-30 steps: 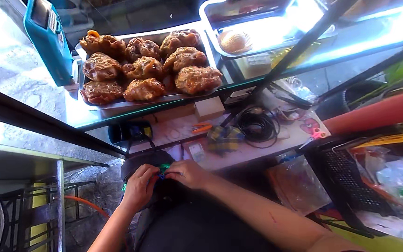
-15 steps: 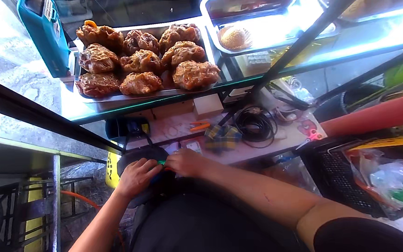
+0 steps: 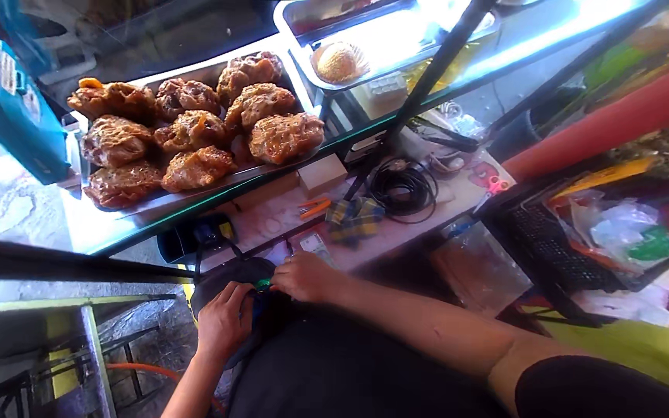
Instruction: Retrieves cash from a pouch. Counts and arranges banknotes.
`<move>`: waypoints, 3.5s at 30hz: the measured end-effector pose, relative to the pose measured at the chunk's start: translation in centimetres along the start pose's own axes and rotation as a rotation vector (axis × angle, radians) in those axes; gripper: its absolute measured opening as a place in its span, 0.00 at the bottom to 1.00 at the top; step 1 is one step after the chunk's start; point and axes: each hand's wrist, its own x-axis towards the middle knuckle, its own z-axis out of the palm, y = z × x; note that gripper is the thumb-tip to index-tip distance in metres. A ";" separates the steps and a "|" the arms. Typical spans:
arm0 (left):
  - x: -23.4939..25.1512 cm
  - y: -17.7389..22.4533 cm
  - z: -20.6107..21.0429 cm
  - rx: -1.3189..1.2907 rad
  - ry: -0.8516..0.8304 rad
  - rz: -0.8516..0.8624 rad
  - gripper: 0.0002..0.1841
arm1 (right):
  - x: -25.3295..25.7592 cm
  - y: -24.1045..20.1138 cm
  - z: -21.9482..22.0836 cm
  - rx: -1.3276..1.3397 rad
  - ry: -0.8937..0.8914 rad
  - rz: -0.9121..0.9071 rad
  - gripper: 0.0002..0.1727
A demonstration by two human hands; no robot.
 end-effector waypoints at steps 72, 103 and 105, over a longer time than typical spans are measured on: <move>13.9 17.9 9.6 -1.699 -0.003 -1.258 0.24 | -13.0 9.6 -8.8 1.106 -0.249 0.895 0.33; 17.5 23.9 12.3 -1.318 0.207 -1.031 0.22 | -11.2 29.9 -13.5 1.174 0.502 1.335 0.20; 18.0 24.3 12.6 -1.287 0.209 -1.032 0.24 | -15.1 27.2 -13.5 1.155 0.408 1.290 0.23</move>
